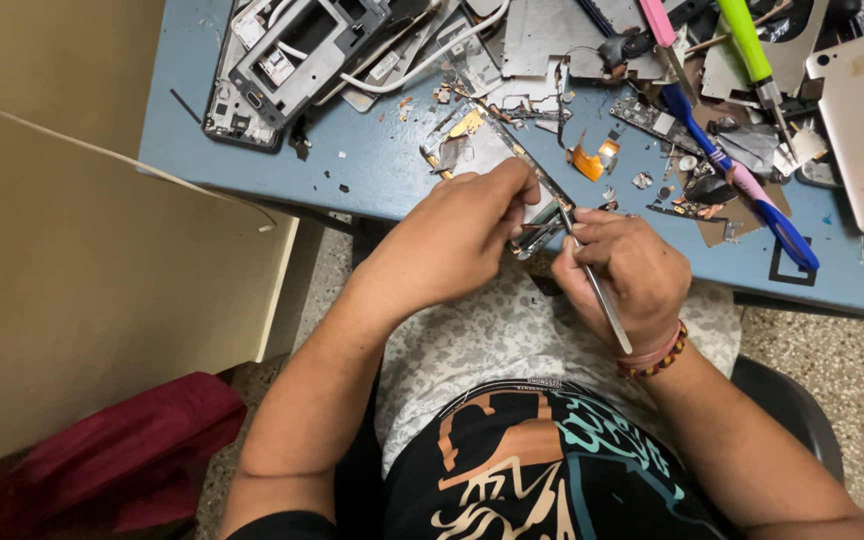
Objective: The person disassembles a smartphone at a cluttered workbench, prying open the phone body and using a small pry tool to lift out internal components and flex cables, placing removed parts and debris on the bench.
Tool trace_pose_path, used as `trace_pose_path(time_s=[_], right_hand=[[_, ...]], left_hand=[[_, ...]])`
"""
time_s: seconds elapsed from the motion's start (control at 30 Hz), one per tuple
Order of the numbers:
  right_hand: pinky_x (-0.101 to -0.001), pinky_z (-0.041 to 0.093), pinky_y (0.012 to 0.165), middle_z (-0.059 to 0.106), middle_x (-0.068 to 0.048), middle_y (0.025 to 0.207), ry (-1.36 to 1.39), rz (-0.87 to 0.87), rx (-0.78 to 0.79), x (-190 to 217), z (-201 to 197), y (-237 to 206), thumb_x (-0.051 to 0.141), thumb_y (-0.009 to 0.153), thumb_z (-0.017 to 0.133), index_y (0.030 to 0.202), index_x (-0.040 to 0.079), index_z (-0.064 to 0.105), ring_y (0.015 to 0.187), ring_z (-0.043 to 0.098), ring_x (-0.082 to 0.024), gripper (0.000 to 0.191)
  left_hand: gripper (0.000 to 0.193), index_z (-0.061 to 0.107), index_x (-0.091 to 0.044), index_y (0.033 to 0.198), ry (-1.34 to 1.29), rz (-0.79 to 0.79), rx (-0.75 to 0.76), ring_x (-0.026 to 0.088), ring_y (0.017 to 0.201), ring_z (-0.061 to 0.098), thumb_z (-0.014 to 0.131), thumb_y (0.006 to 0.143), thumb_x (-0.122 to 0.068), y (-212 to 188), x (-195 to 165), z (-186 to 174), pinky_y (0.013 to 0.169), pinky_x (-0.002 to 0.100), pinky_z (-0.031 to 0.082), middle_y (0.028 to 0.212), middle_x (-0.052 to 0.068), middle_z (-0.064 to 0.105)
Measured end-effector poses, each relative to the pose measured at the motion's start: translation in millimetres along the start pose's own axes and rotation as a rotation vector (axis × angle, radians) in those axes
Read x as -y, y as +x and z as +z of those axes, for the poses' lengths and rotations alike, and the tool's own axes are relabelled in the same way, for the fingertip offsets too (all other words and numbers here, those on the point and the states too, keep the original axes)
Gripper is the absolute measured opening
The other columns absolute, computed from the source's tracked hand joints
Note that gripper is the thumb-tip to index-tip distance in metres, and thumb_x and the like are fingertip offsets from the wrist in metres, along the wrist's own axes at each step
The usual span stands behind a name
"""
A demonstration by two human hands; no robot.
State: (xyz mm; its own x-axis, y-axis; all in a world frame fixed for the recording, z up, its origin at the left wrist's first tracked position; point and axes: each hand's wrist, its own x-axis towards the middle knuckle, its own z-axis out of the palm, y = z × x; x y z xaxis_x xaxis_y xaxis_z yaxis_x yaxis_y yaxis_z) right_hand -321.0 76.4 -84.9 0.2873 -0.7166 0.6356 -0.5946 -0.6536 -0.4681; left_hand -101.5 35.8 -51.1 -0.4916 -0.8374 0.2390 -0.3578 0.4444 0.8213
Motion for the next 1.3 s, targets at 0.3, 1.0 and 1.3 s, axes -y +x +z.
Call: trace_pose_path(time_s=[0.3,1.0,1.3], right_hand=[[-0.0378,0.063,0.087,0.072,-0.014,0.093,0.015,-0.001,-0.016,-1,-1,-1,-0.007,0.084,0.082,0.084,0.002,0.060,0.097,0.076,-0.031,0.023],[-0.0377,0.063,0.087,0.071,-0.015,0.095,0.012,0.009,-0.011,1,2,-2,-0.007,0.084,0.082,0.087,0.002,0.061,0.098,0.076,-0.032,0.023],[-0.0371,0.063,0.085,0.071,-0.015,0.093,-0.020,-0.003,-0.007,-6,2,-1,-0.007,0.083,0.083,0.085,0.001,0.061,0.098,0.076,-0.031,0.023]], left_hand=[[0.024,0.054,-0.002,0.120,-0.322,-0.095,0.021,0.017,0.096,0.064,0.057,0.097,0.000,-13,6,-3,0.089,0.031,0.053,0.101,0.010,0.064],[0.046,0.061,-0.006,0.130,0.030,-0.043,-0.055,0.033,0.110,0.065,0.068,0.085,-0.002,-26,-5,-2,0.100,0.042,0.050,0.111,0.012,0.071],[0.027,0.063,-0.005,0.118,-0.081,-0.105,-0.043,0.026,0.097,0.071,0.064,0.091,0.001,-19,6,-3,0.088,0.035,0.055,0.100,0.011,0.072]])
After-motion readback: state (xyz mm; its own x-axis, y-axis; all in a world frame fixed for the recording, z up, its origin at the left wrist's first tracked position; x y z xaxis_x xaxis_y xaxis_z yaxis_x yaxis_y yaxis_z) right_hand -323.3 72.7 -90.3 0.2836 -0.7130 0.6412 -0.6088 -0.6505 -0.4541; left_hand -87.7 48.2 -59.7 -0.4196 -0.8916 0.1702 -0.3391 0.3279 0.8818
